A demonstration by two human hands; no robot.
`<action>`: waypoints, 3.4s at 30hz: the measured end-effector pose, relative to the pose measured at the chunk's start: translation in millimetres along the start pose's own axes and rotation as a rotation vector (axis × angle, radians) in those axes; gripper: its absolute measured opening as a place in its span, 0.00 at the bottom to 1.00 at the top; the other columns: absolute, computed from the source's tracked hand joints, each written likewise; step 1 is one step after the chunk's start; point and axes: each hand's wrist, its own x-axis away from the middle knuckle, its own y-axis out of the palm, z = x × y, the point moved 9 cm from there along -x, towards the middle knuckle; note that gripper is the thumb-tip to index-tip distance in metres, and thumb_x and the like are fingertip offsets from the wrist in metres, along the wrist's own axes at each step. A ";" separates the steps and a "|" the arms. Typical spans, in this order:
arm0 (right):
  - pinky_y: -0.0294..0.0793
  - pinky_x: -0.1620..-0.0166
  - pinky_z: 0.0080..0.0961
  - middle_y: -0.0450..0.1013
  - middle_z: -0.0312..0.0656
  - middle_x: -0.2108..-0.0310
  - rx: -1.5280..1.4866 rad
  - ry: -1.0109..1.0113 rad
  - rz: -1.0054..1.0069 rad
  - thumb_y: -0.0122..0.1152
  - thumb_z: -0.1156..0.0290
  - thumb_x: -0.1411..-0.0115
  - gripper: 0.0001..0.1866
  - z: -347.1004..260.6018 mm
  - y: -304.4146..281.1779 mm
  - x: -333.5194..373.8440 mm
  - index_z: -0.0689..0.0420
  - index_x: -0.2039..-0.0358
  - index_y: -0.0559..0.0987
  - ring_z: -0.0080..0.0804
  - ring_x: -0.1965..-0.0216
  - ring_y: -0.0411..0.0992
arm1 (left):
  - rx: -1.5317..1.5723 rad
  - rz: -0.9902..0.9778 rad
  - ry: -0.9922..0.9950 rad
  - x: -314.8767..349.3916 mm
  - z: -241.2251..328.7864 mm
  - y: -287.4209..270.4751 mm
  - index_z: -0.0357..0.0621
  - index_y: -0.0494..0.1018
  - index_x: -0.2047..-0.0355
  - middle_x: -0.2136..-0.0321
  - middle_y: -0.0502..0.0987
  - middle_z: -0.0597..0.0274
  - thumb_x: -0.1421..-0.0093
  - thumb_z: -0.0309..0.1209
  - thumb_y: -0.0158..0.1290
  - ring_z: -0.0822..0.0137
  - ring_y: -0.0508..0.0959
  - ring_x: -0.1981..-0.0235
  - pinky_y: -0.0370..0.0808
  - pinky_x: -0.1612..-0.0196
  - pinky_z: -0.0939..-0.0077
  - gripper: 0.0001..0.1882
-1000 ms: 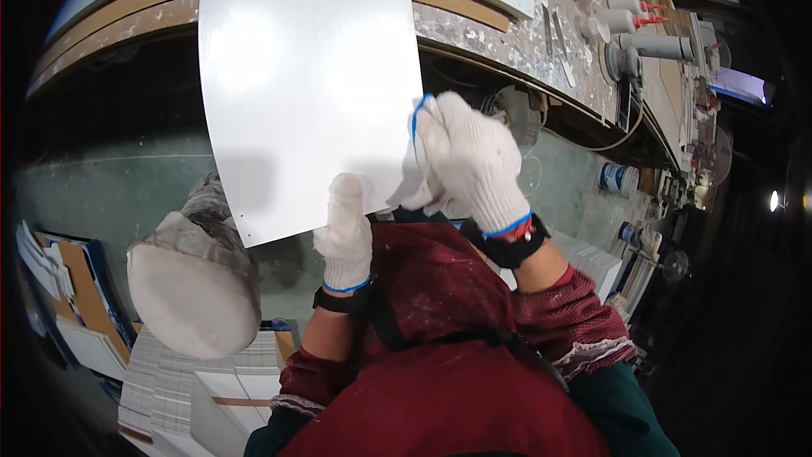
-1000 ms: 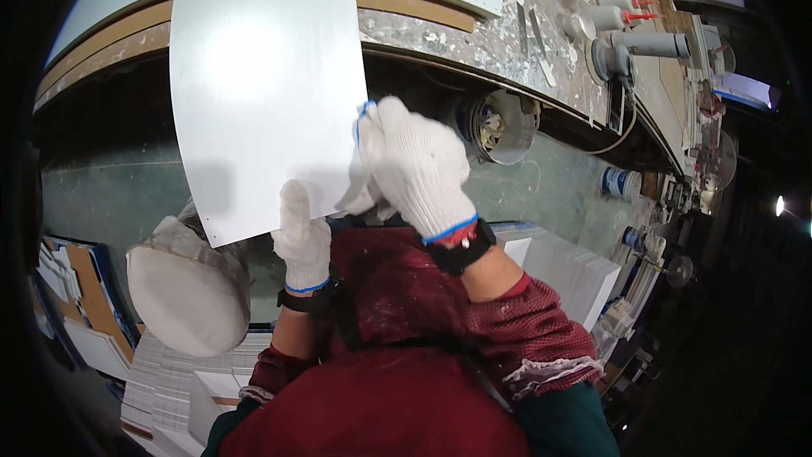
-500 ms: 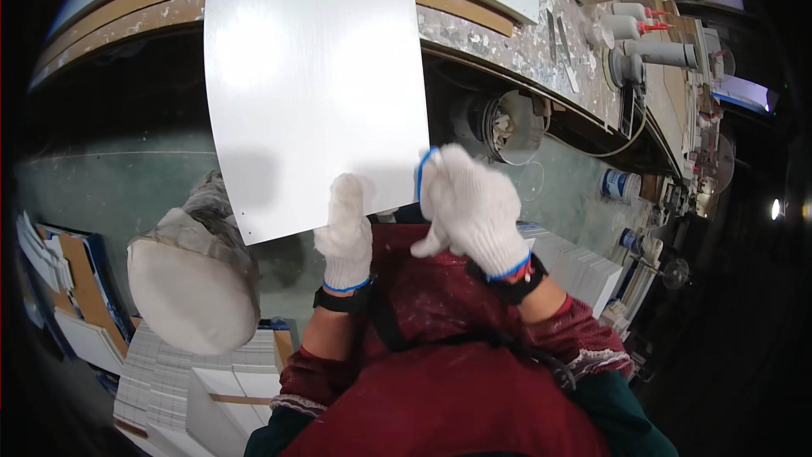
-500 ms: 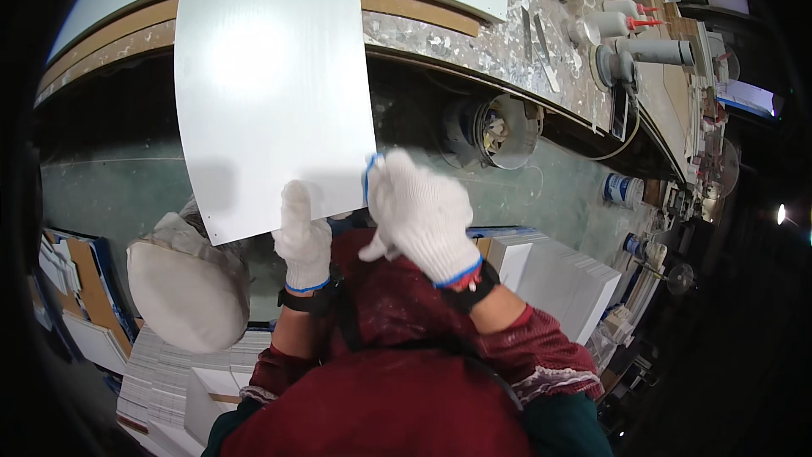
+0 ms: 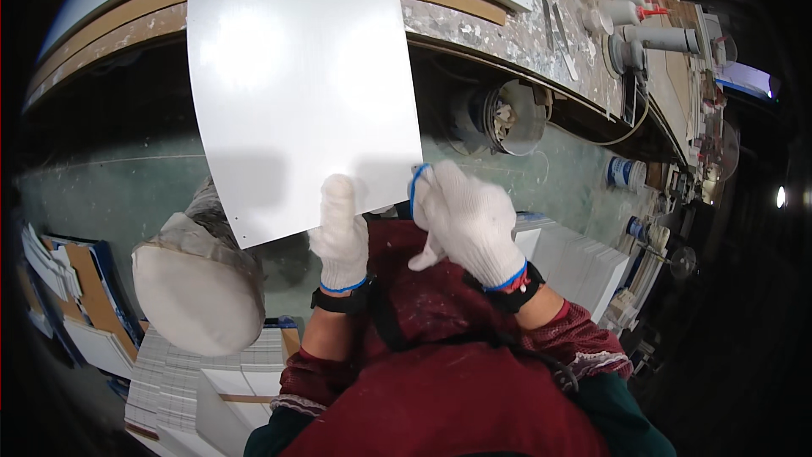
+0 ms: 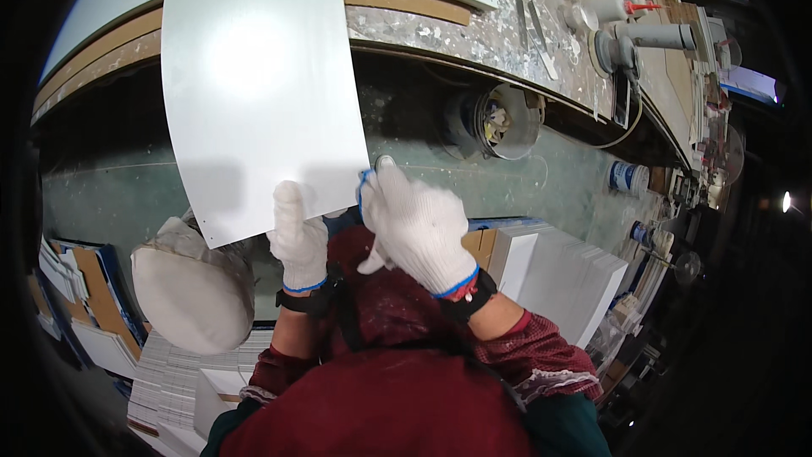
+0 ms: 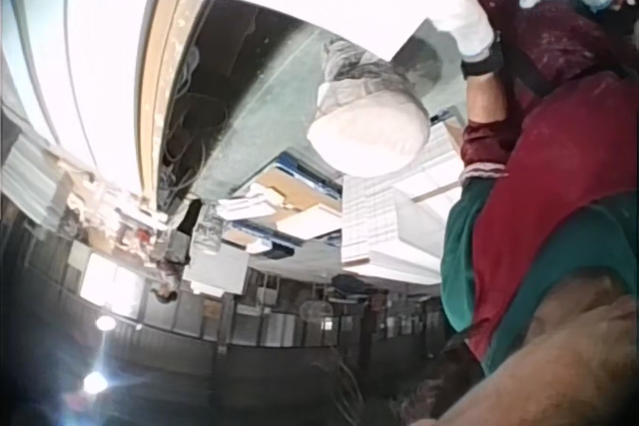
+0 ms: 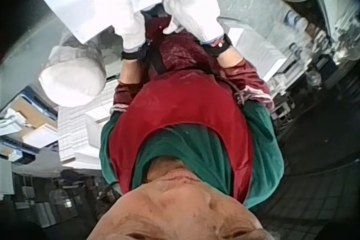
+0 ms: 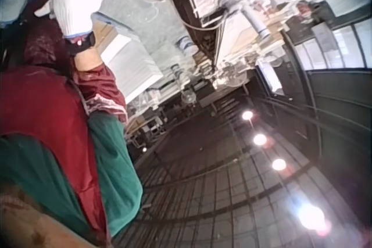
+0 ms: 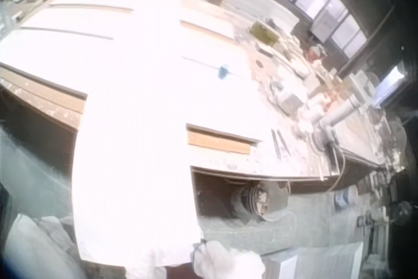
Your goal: Wiping the edges and surfaces of white furniture panels with a blue cloth to clean them.
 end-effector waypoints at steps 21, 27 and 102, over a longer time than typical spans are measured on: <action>0.74 0.73 0.25 0.74 0.39 0.83 -0.754 0.327 -0.150 0.51 0.62 0.41 0.12 38.9 -10.5 14.4 0.58 0.72 0.75 0.31 0.80 0.76 | 0.353 0.019 -0.150 -5.0 16.9 7.0 0.35 0.61 0.44 0.55 0.74 0.49 0.37 0.45 0.49 0.58 0.79 0.62 0.79 0.71 0.70 0.29; 0.74 0.67 0.22 0.76 0.39 0.79 -0.850 0.392 -0.247 0.55 0.60 0.44 0.12 60.5 16.8 33.7 0.57 0.73 0.76 0.25 0.74 0.77 | 0.466 0.110 -0.204 -1.7 10.3 8.4 0.35 0.62 0.45 0.57 0.75 0.49 0.38 0.48 0.50 0.59 0.79 0.68 0.78 0.73 0.70 0.31; 0.72 0.63 0.41 0.74 0.50 0.71 0.119 0.054 -0.012 0.43 0.48 0.37 0.25 2.2 -26.3 -89.1 0.57 0.73 0.75 0.51 0.66 0.74 | 0.568 -0.067 -0.313 2.2 22.5 48.2 0.27 0.71 0.55 0.63 0.77 0.52 0.35 0.32 0.50 0.66 0.80 0.71 0.81 0.72 0.77 0.17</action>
